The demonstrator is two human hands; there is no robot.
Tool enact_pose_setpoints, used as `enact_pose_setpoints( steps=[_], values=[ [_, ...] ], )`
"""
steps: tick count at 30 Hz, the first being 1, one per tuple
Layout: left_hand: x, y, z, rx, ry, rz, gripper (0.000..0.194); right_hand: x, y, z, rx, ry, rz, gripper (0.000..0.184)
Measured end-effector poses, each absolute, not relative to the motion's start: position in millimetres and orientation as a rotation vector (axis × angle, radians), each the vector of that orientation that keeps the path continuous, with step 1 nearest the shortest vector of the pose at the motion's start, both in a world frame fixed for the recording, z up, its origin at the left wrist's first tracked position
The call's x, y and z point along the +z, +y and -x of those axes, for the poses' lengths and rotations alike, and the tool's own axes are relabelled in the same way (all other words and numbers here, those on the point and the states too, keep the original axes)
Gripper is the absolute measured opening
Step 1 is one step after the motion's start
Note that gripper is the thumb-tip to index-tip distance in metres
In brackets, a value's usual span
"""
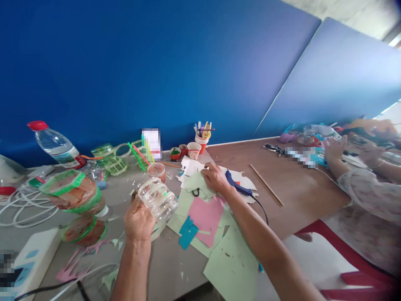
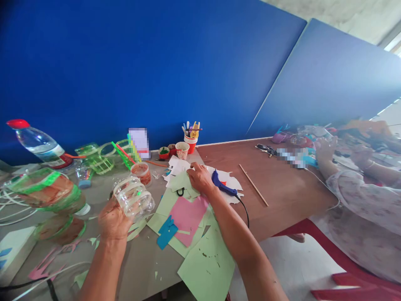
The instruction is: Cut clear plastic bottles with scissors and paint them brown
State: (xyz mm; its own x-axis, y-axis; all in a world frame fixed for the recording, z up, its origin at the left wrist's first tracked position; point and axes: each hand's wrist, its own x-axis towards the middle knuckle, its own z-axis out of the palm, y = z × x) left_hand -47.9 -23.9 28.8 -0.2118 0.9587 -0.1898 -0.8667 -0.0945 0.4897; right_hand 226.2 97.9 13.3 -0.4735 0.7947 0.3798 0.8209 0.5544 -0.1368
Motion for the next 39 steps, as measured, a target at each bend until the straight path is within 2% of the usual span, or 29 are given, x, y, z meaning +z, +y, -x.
enact_pose_setpoints(
  steps=[6,12,18,25,29,34,39],
  values=[
    [33,-25,42,1.683,0.585,-0.289,0.011,8,94,-221,-0.072,-2.339,1.273,0.029],
    [30,-24,23,1.751,0.832,-0.783,0.006,11,95,-226,-0.056,-2.202,1.317,0.032],
    [24,-27,21,1.811,1.160,-1.328,0.009,10,95,-229,-0.064,-2.168,1.324,0.031],
    [28,-29,18,1.779,1.205,-1.302,0.014,13,94,-229,-0.057,-2.144,1.312,0.029],
    [30,-31,13,1.723,1.231,-1.479,0.021,13,94,-228,-0.058,-2.156,1.312,0.030],
    [33,-35,11,1.748,1.184,-1.461,0.016,12,95,-228,-0.039,-2.183,1.323,0.028],
    [29,-46,8,1.829,1.311,-1.731,0.027,14,95,-229,-0.032,-2.195,1.329,0.029]
  ],
)
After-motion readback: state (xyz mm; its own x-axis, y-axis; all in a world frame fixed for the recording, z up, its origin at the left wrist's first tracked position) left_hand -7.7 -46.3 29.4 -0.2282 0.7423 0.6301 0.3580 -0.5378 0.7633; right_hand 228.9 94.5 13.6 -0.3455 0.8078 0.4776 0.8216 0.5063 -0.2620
